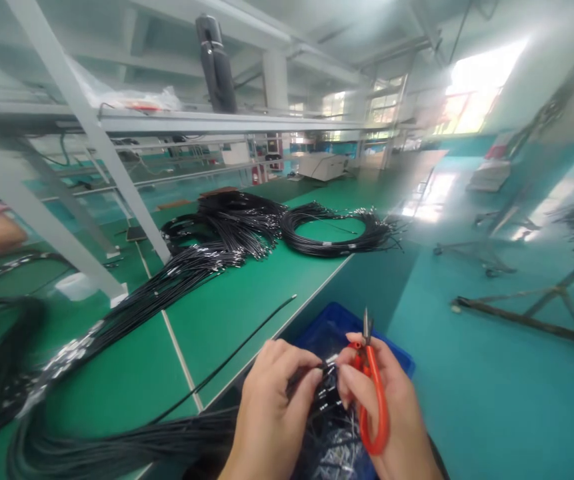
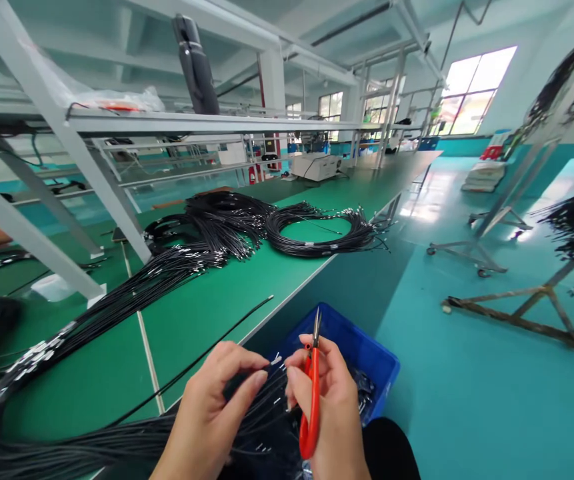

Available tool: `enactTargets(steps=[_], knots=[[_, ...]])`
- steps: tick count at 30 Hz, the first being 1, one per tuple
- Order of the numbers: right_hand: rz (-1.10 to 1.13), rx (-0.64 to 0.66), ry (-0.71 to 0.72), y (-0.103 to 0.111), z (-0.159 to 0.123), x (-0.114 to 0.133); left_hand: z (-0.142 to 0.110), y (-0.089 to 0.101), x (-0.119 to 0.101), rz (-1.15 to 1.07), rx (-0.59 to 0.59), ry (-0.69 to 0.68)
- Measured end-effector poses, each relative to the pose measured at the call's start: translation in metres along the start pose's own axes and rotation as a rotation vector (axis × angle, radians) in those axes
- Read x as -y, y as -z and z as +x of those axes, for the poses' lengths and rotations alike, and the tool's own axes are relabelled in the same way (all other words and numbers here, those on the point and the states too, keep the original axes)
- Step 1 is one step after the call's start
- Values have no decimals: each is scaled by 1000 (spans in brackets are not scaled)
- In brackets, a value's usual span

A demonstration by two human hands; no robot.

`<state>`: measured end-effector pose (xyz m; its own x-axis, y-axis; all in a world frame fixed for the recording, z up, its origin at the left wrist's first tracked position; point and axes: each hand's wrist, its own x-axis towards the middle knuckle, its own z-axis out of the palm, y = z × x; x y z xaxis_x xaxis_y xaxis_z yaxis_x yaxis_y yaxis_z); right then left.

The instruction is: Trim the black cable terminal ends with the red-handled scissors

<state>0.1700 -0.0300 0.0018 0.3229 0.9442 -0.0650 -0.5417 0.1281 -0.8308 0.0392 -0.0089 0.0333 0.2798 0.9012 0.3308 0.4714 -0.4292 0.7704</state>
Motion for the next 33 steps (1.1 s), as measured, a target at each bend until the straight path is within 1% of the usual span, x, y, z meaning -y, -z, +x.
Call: enactTargets(steps=[2,4,8,11,17,22,25,27,31,33], knots=[[22,3,20,-4,-4,1,-4,-3,5,-66,-7,86],[45,16,15,-8,-7,1,-7,-7,8,-165,16,176],[97,29,-21,-12,-10,0,-12,-11,10,-309,65,265],[105,39,-38,-11,-10,-2,-14,-11,9,-371,77,281],[52,61,-78,-9,-10,-1,-17,-12,13,-438,75,296],[152,92,-217,-10,-12,-4,-21,-16,15,-607,66,333],[224,65,-281,-13,-17,-9,-22,-17,14,-730,91,342],[228,34,-293,-18,-20,-12,-21,-17,12,-754,67,330],[136,-5,-270,-28,-23,-14,-18,-17,9,-605,-65,317],[119,15,-258,-30,-22,-15,-16,-15,10,-650,-67,348]])
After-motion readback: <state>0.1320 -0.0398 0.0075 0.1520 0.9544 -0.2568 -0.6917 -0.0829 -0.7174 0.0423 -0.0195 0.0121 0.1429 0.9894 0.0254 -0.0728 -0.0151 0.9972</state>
